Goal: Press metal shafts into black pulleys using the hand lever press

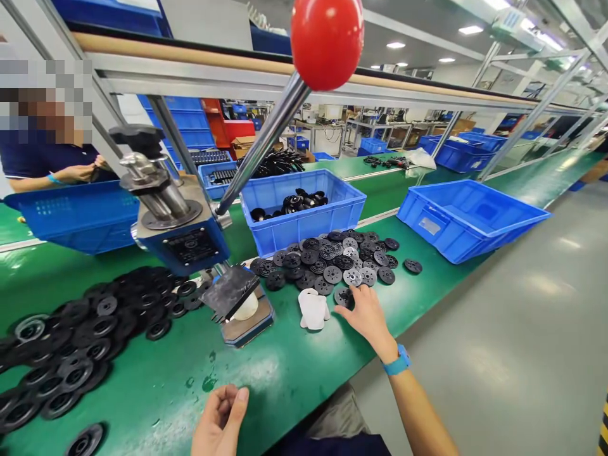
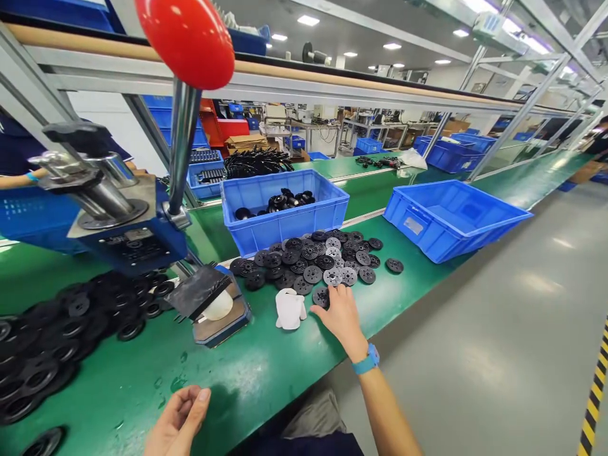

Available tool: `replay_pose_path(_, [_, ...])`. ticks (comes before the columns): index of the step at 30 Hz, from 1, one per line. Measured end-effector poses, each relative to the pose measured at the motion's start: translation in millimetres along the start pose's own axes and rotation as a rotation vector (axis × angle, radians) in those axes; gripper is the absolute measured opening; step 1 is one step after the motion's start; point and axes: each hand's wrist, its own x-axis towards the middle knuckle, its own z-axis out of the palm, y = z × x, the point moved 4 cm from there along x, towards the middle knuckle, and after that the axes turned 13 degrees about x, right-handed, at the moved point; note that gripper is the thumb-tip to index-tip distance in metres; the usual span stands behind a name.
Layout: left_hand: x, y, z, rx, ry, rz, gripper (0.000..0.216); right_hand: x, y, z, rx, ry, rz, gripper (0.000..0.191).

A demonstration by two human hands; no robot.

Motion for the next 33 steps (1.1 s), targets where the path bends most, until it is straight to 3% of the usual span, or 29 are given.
replay_pose_path(5, [-9.8, 12.9, 23.0, -0.096, -0.079, -0.005, 0.068, 9.9, 2.3, 8.1, -0.11, -0.04, 0.032, 0.035])
replay_pose_path(10, [-15.3, 31.5, 50.1, -0.192, -0.256, 0.045, 0.061, 6.4, 0.7, 1.1, -0.084, -0.063, 0.065, 0.042])
replay_pose_path(13, [-18.1, 40.5, 68.6, -0.308, -0.447, 0.046, 0.057, -14.1, -19.3, -10.7, -0.002, -0.098, 0.015, 0.045])
replay_pose_path(16, [-23.0, 45.5, 86.9, -0.577, -0.716, 0.004, 0.058, -43.1, -54.4, -11.9, 0.273, -0.301, -0.138, 0.052])
replay_pose_path(18, [-24.7, 44.8, 93.9, -0.75, -0.827, -0.027, 0.057, -59.7, -76.6, -6.7, 0.414, -0.433, -0.22, 0.062])
replay_pose_path(24, [-20.0, 22.6, 91.5, -0.882, -0.766, -0.133, 0.044, -79.9, -102.7, 19.8, 0.428, -0.577, -0.289, 0.062])
replay_pose_path(27, [-17.9, 16.4, 83.0, -0.902, -0.72, -0.127, 0.047, -76.3, -99.0, 29.1, 0.496, -0.622, -0.362, 0.077])
replay_pose_path(29, [-15.8, 16.5, 75.4, -0.922, -0.685, -0.093, 0.05, -62.3, -87.6, 33.4, 0.528, -0.517, -0.387, 0.08])
replay_pose_path(33, [-9.9, 19.5, 60.8, -0.949, -0.613, -0.053, 0.052, -24.1, -50.2, 46.5, 0.331, -0.084, -0.286, 0.044])
